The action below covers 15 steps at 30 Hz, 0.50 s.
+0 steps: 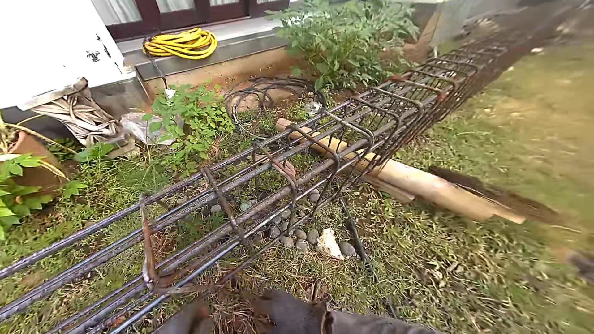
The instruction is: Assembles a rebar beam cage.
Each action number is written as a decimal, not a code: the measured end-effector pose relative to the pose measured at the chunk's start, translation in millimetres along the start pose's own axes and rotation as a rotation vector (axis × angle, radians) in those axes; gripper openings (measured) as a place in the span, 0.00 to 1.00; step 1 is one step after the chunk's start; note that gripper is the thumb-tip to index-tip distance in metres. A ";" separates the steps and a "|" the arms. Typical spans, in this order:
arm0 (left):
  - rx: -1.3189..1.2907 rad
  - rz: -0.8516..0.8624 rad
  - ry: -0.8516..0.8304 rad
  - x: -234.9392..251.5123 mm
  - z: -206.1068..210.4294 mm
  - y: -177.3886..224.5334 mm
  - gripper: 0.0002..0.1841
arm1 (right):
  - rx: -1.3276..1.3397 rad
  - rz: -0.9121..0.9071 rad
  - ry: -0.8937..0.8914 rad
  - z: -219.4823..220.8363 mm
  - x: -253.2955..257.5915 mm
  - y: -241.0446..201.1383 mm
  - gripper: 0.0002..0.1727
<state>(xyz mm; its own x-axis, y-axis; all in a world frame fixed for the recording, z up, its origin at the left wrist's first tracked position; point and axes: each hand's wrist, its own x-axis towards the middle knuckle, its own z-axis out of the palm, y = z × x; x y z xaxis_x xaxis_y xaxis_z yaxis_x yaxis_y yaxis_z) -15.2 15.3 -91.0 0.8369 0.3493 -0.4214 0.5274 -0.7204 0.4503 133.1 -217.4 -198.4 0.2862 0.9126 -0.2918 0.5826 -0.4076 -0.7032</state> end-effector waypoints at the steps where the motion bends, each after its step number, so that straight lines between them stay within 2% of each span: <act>1: 0.052 -0.001 0.112 0.2 -12.9 0.3 0.22 | -0.088 -0.050 0.000 5.3 -10.4 10.2 0.21; 3: 0.110 0.069 0.211 15.2 -26.1 -3.5 0.23 | -0.235 -0.134 0.019 15.2 -30.6 32.9 0.22; 5: 0.054 0.186 0.159 38.1 -23.6 -8.6 0.26 | -0.288 -0.145 0.017 23.8 -47.9 47.8 0.23; 7: 0.003 0.254 0.041 61.1 -18.2 -10.8 0.26 | -0.296 -0.136 0.027 32.5 -57.7 57.0 0.22; 10: 0.033 0.232 -0.141 78.5 -19.6 -8.8 0.23 | -0.279 -0.114 0.088 39.3 -66.6 58.4 0.22; 13: 0.101 0.230 -0.166 87.7 -17.6 -12.0 0.22 | -0.265 -0.070 0.158 41.0 -70.2 61.8 0.21; 15: 0.091 0.226 -0.190 89.0 -19.0 -6.7 0.21 | -0.248 -0.015 0.112 37.1 -71.9 64.3 0.23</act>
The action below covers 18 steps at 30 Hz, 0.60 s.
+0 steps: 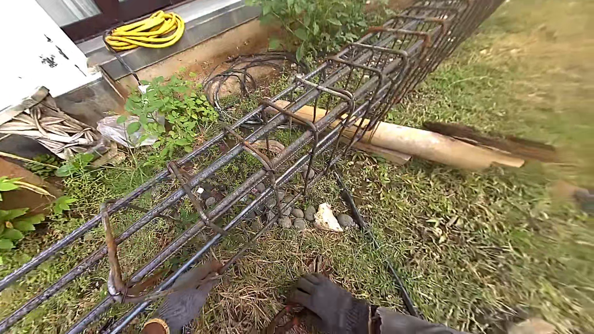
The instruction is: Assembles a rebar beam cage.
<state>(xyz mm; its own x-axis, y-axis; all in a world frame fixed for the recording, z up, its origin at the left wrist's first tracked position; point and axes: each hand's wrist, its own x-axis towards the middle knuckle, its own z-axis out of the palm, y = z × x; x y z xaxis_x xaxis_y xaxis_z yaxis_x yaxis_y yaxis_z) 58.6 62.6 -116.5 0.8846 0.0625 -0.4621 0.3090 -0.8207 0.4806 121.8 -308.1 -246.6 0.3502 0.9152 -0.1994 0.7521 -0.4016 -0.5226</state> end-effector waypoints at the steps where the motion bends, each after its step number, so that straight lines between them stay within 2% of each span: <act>1: -0.012 -0.005 -0.016 1.6 -2.0 3.1 0.21 | 0.003 0.009 -0.041 -2.9 0.2 2.1 0.24; 7: 0.116 -0.006 -0.121 9.8 -17.2 20.5 0.20 | -0.086 -0.074 -0.126 -11.6 4.8 11.0 0.26; 11: 0.154 -0.028 -0.135 12.4 -15.2 22.0 0.21 | -0.120 -0.058 -0.173 -14.3 9.5 7.0 0.25; 14: 0.120 -0.056 -0.137 8.7 -11.0 25.0 0.22 | -0.127 -0.061 -0.218 -15.8 16.4 5.4 0.34; 17: 0.110 -0.036 -0.072 8.9 2.5 14.9 0.22 | -0.098 -0.029 -0.301 -25.7 21.7 -0.2 0.47; 18: 0.110 -0.037 -0.049 8.7 6.7 12.7 0.22 | -0.059 0.000 -0.337 -32.8 22.1 -4.7 0.44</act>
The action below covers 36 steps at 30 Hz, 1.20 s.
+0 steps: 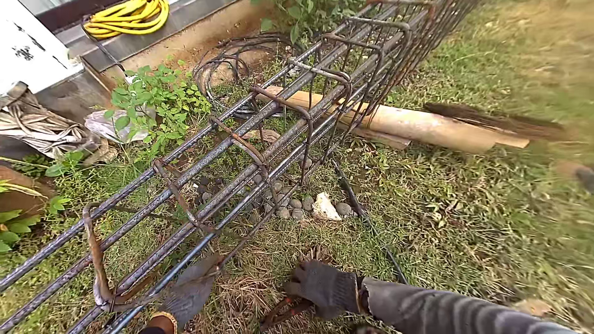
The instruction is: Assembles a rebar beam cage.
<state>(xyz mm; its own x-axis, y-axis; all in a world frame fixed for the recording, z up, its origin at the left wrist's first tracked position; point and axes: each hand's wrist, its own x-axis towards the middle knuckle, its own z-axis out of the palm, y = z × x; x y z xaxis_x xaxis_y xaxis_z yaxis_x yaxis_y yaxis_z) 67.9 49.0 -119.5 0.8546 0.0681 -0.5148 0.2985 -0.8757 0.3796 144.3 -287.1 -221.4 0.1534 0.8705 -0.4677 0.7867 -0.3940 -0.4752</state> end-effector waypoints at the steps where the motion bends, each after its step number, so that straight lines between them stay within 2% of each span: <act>1: 0.001 -0.012 0.024 -0.8 4.1 -0.3 0.22 | 0.062 0.022 -0.038 -6.8 -2.9 -4.5 0.36; 2: -0.005 -0.028 0.047 -2.0 7.8 0.5 0.22 | 0.137 0.039 -0.067 -12.0 -5.2 -8.5 0.26; 3: -0.027 -0.047 0.057 -3.3 10.5 1.1 0.22 | 0.238 0.051 -0.090 -15.3 -6.6 -11.4 0.23; 5: -0.101 -0.056 0.057 -6.2 10.8 0.2 0.22 | 0.439 0.038 -0.134 -16.2 -7.8 -13.9 0.27; 9: -0.293 -0.056 -0.072 -2.5 -7.0 -5.4 0.23 | 0.735 -0.098 0.022 -1.5 -15.2 -17.8 0.14; 12: -0.310 -0.061 -0.105 -0.6 -10.1 -7.2 0.24 | 0.874 -0.137 0.138 11.7 -18.2 -25.6 0.14; 14: -0.312 -0.052 -0.117 1.3 -14.6 -7.3 0.24 | 1.005 -0.122 0.136 5.2 -21.2 -32.9 0.18; 18: -0.256 -0.019 -0.138 2.7 -17.9 -5.8 0.22 | 1.290 -0.162 -0.045 -14.2 -29.6 -31.6 0.27; 20: -0.190 -0.031 -0.126 -0.8 -17.7 1.1 0.22 | 1.296 -0.226 -0.134 -32.6 -36.4 -26.6 0.32; 25: -0.164 -0.063 -0.017 -11.2 -3.1 5.6 0.24 | 1.260 -0.307 -0.137 -49.3 -41.0 -11.5 0.30; 28: -0.101 -0.129 0.003 -16.8 -1.2 13.4 0.24 | 1.135 -0.283 -0.016 -63.8 -50.4 -5.6 0.27; 30: -0.068 -0.130 0.015 -16.6 2.6 13.2 0.25 | 0.939 -0.237 0.088 -69.2 -49.6 -5.1 0.21; 32: -0.071 -0.109 0.036 -16.2 5.4 13.5 0.24 | 0.756 -0.198 0.137 -60.6 -39.3 -8.7 0.18; 36: -0.059 -0.080 0.079 -12.8 11.2 10.5 0.24 | 0.936 -0.241 0.179 -22.2 -9.8 -20.8 0.16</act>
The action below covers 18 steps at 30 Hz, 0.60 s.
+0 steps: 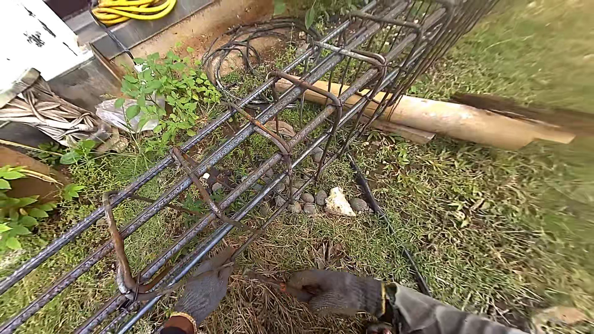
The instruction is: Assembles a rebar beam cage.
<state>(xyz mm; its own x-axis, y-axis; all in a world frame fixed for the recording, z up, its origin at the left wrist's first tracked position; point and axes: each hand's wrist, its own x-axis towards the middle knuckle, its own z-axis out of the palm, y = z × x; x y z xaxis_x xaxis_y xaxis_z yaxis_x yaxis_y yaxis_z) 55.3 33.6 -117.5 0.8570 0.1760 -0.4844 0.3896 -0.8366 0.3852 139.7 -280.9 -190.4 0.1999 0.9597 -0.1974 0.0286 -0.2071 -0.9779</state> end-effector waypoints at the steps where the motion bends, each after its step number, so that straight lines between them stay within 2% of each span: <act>1: 0.012 -0.010 0.003 -0.4 0.7 1.3 0.24 | 0.034 0.002 0.013 6.0 3.2 5.5 0.16; 10: 0.024 -0.085 -0.014 -2.8 -0.5 10.6 0.24 | 0.222 0.056 -0.014 15.2 2.8 7.8 0.23; 18: -0.018 -0.066 -0.010 -3.3 -3.1 13.0 0.23 | 0.304 0.064 -0.048 17.6 7.0 18.3 0.27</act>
<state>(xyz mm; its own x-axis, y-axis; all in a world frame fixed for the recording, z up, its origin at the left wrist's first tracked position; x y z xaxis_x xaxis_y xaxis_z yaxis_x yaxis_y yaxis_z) 58.6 23.7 -108.4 0.8258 0.2252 -0.5171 0.4514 -0.8136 0.3665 124.4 -274.6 -210.9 0.1454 0.9559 -0.2552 -0.2779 -0.2081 -0.9378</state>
